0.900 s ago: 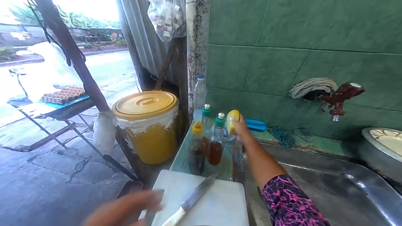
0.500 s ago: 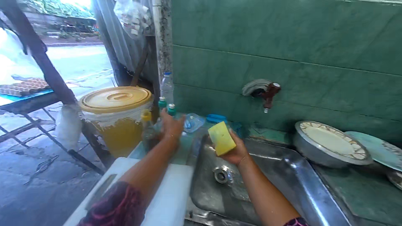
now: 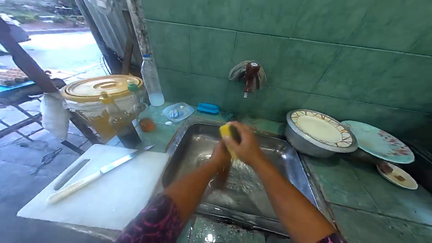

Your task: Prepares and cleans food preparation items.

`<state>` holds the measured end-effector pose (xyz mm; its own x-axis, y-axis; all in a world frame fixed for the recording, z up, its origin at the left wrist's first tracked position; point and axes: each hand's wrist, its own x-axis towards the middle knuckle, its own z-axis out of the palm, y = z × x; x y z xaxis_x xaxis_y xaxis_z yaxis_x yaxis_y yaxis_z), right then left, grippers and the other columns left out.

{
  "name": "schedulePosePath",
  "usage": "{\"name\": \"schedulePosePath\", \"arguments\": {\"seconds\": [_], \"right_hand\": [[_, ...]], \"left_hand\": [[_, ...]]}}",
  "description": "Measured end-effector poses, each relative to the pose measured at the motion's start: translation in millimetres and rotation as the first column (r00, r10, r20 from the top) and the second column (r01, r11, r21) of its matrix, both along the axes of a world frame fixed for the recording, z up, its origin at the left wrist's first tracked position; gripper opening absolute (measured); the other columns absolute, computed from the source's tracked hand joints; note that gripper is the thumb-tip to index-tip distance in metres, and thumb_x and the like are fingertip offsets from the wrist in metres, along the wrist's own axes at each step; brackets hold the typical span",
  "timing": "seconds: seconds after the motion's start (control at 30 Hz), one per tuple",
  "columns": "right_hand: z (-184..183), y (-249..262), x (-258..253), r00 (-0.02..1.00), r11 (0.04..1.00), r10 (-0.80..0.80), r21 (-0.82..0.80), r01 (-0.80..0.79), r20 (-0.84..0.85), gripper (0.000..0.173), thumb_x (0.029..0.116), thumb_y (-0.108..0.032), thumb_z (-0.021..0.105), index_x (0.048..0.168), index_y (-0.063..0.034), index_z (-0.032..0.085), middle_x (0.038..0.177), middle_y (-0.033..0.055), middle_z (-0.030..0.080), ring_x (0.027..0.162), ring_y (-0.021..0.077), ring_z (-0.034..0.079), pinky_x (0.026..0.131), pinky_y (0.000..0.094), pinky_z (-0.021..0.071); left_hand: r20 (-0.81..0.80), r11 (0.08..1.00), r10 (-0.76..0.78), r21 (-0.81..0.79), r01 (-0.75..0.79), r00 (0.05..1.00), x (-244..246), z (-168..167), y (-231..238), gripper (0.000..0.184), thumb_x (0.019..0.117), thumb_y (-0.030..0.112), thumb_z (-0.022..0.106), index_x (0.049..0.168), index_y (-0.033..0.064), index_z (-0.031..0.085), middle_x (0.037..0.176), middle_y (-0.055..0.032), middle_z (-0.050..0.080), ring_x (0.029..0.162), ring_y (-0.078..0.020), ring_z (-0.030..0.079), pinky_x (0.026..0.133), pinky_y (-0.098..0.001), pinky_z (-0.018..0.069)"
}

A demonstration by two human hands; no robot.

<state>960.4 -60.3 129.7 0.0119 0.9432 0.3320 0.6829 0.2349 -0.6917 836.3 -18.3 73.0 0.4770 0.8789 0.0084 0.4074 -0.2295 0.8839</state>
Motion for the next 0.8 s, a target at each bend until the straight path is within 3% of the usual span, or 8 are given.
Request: {"name": "schedulePosePath", "arguments": {"seconds": [0.07, 0.17, 0.27, 0.37, 0.4, 0.47, 0.57, 0.8], "right_hand": [[-16.2, 1.9, 0.9, 0.957, 0.999, -0.035, -0.012, 0.040, 0.289, 0.042, 0.0968, -0.043, 0.068, 0.125, -0.0135, 0.071, 0.123, 0.0206, 0.064, 0.115, 0.0408, 0.061, 0.092, 0.0594, 0.0526], [-29.7, 3.8, 6.9, 0.944, 0.992, -0.121, 0.067, 0.106, 0.308, 0.036, 0.0978, -0.035, 0.067, 0.103, 0.0002, 0.074, 0.106, 0.0237, 0.069, 0.103, 0.0422, 0.067, 0.087, 0.0598, 0.0547], [-20.4, -1.8, 8.4, 0.976, 0.977, -0.160, -0.161, 0.136, -0.147, 0.032, 0.1045, -0.020, 0.059, 0.122, 0.0059, 0.066, 0.118, 0.0231, 0.068, 0.108, 0.0345, 0.067, 0.094, 0.0531, 0.0539], [-37.4, 3.2, 11.8, 0.568, 0.914, -0.374, -0.397, 0.090, -0.733, 0.056, 0.1089, -0.053, 0.036, 0.135, -0.0086, 0.056, 0.109, 0.0122, 0.065, 0.092, 0.0219, 0.064, 0.080, 0.0434, 0.0550], [-50.2, 5.0, 7.1, 0.483, 0.912, -0.401, -0.388, 0.132, -0.778, 0.060, 0.1068, -0.058, 0.038, 0.135, -0.0083, 0.056, 0.107, 0.0130, 0.065, 0.090, 0.0221, 0.064, 0.078, 0.0438, 0.0555], [-81.5, 3.7, -9.1, 0.517, 0.931, -0.364, -0.301, 0.205, -0.775, 0.058, 0.1089, -0.050, 0.036, 0.138, -0.0028, 0.053, 0.109, 0.0166, 0.066, 0.093, 0.0219, 0.066, 0.081, 0.0424, 0.0571], [-111.3, -5.0, -19.9, 0.599, 0.948, -0.318, -0.232, 0.219, -0.735, 0.050, 0.1111, -0.031, 0.036, 0.146, 0.0050, 0.042, 0.128, 0.0240, 0.060, 0.112, 0.0242, 0.063, 0.098, 0.0407, 0.0532], [-113.7, -17.9, -31.1, 0.494, 0.938, -0.341, -0.257, 0.232, -0.800, 0.050, 0.1121, -0.030, 0.033, 0.149, 0.0035, 0.035, 0.131, 0.0205, 0.057, 0.117, 0.0201, 0.060, 0.101, 0.0368, 0.0509]], "left_hand": [[-0.185, 0.995, -0.073, 0.051, 0.084, 0.980, 12.6, -5.6, -11.2, 0.041, 0.0950, 0.005, 0.068, 0.131, -0.0112, 0.057, 0.130, -0.0282, 0.062, 0.126, -0.0349, 0.058, 0.112, -0.0457, 0.0418], [-0.200, 0.991, -0.086, 0.082, 0.104, 0.976, 23.9, -5.2, -16.9, 0.042, 0.0942, 0.007, 0.070, 0.130, -0.0101, 0.058, 0.129, -0.0272, 0.063, 0.125, -0.0342, 0.059, 0.112, -0.0452, 0.0428], [-0.079, 0.994, -0.103, -0.032, 0.100, 0.992, 23.5, 0.6, -17.3, 0.042, 0.0948, 0.006, 0.069, 0.132, -0.0080, 0.057, 0.126, -0.0266, 0.064, 0.120, -0.0341, 0.062, 0.107, -0.0487, 0.0476], [0.429, 0.942, 0.010, -0.306, 0.135, 0.903, 15.0, 1.2, -20.5, 0.059, 0.0896, -0.007, 0.055, 0.147, 0.0018, 0.044, 0.133, -0.0182, 0.059, 0.115, -0.0235, 0.061, 0.097, -0.0410, 0.0520], [0.581, 0.921, 0.073, -0.351, 0.169, 0.811, 14.7, -0.2, -21.9, 0.062, 0.0889, -0.005, 0.046, 0.150, 0.0052, 0.041, 0.136, -0.0160, 0.056, 0.115, -0.0220, 0.059, 0.096, -0.0407, 0.0512], [0.685, 0.904, 0.160, -0.391, 0.173, 0.711, 16.7, -3.5, -25.9, 0.047, 0.1041, 0.015, 0.035, 0.149, 0.0086, 0.045, 0.133, -0.0120, 0.060, 0.114, -0.0192, 0.060, 0.097, -0.0393, 0.0504], [0.549, 0.909, 0.217, -0.415, 0.038, 0.807, 26.1, -4.6, -23.1, 0.053, 0.1128, 0.042, 0.023, 0.139, 0.0079, 0.055, 0.120, -0.0111, 0.064, 0.106, -0.0190, 0.062, 0.092, -0.0393, 0.0521], [0.332, 0.990, 0.139, -0.074, -0.121, 0.933, 36.4, -8.6, -19.6, 0.035, 0.1103, 0.020, 0.036, 0.108, -0.0007, 0.064, 0.107, -0.0151, 0.063, 0.097, -0.0230, 0.061, 0.087, -0.0435, 0.0508]]}}
